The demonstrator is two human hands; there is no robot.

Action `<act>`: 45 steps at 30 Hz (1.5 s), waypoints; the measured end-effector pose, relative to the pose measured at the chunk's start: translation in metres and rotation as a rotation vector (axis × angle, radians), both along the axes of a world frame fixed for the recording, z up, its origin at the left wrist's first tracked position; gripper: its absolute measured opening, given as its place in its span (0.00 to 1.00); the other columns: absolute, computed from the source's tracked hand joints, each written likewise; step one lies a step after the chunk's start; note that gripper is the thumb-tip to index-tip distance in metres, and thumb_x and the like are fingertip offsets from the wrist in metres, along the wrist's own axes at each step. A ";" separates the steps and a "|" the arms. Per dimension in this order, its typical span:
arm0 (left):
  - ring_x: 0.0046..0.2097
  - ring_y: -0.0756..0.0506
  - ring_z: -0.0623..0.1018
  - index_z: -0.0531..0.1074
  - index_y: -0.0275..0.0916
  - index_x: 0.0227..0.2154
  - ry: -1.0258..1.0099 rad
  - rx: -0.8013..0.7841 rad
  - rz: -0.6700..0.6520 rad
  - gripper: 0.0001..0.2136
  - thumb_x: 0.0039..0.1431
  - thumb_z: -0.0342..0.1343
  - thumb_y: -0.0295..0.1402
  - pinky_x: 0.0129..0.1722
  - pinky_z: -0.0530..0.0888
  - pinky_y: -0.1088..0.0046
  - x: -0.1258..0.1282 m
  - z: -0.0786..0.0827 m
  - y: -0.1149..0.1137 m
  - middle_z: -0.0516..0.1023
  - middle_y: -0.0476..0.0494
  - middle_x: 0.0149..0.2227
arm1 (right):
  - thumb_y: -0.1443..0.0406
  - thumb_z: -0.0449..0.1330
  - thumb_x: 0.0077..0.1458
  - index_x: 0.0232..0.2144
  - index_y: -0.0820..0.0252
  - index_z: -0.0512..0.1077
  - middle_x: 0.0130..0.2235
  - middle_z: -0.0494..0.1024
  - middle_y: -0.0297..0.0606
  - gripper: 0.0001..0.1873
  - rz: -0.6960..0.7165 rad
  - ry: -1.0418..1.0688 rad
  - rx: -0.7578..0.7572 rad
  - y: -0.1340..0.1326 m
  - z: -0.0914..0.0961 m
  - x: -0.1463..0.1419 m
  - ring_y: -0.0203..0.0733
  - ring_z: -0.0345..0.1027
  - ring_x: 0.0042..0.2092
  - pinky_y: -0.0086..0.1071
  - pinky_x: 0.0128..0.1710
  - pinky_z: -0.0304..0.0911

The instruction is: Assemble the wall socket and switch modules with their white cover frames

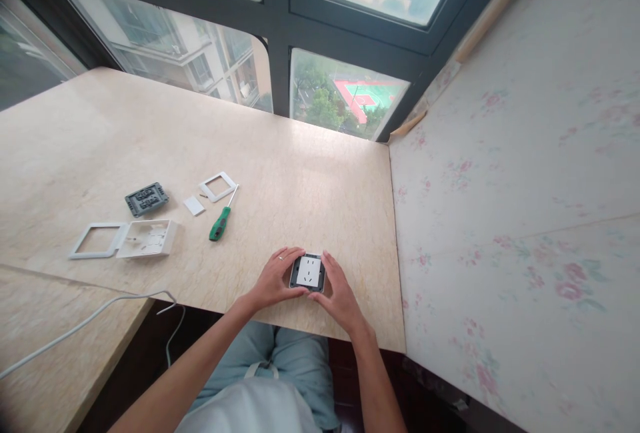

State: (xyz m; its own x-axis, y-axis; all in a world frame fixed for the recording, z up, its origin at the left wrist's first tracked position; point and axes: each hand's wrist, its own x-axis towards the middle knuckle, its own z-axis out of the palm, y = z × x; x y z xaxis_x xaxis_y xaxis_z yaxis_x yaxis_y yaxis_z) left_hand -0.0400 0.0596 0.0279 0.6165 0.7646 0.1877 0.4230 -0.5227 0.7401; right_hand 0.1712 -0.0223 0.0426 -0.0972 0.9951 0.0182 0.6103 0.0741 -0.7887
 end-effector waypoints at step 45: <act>0.64 0.36 0.66 0.55 0.42 0.65 -0.034 -0.029 -0.031 0.46 0.45 0.68 0.49 0.65 0.58 0.49 -0.007 0.001 0.001 0.65 0.33 0.63 | 0.53 0.63 0.56 0.66 0.51 0.56 0.69 0.53 0.46 0.39 0.036 0.153 0.039 0.002 -0.005 0.008 0.51 0.46 0.69 0.52 0.66 0.48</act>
